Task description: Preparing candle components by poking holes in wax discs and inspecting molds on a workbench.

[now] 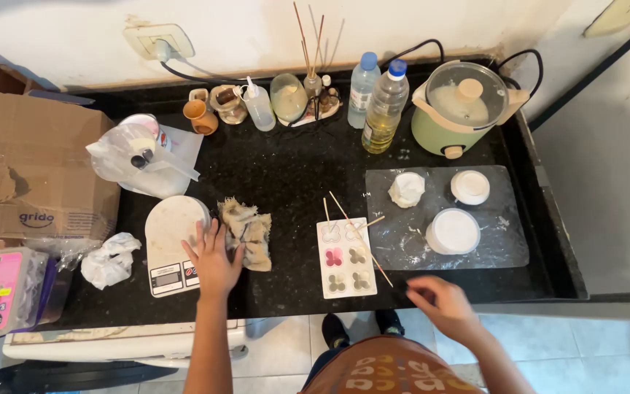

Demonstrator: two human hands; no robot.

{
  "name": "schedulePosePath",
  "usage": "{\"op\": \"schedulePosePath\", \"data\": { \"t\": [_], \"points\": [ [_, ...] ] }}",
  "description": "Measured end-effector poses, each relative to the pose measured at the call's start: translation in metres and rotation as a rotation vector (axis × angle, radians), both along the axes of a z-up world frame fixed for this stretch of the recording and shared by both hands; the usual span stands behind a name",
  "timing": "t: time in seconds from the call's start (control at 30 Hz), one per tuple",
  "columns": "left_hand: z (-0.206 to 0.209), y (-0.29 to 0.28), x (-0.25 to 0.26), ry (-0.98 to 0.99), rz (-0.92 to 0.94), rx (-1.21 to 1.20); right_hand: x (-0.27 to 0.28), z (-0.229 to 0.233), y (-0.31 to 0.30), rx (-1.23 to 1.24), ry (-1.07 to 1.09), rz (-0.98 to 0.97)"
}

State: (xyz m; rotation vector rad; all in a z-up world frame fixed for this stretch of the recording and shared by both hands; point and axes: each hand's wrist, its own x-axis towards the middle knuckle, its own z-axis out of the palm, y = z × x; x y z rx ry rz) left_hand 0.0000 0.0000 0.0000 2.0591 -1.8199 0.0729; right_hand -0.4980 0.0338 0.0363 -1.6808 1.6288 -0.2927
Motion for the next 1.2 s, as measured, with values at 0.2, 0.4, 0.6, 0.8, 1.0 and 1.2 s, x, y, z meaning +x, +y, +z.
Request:
{"op": "schedulePosePath", "data": {
  "t": [0.2,0.4,0.6,0.8,1.0,1.2],
  "points": [
    [0.030,0.024,-0.111,0.156,-0.009,-0.234,0.050,-0.036,-0.042,-0.136,-0.105,-0.059],
    [-0.008,0.048,-0.163,0.511,-0.085,0.003,0.054,-0.019,-0.039,0.009,-0.281,-0.242],
    [-0.023,0.035,-0.163,0.683,-0.037,0.061,0.033,-0.058,-0.061,-0.263,0.133,-0.133],
    [0.017,0.005,-0.176,0.810,0.068,0.333,0.068,-0.021,-0.072,-0.448,-0.094,-0.174],
    [0.008,0.004,-0.175,0.789,0.122,0.384,0.061,0.037,-0.085,-0.387,-0.244,-0.154],
    [0.006,0.028,-0.201,0.516,0.032,-0.114,0.058,0.058,-0.098,-0.408,-0.417,0.011]
  ]
}}
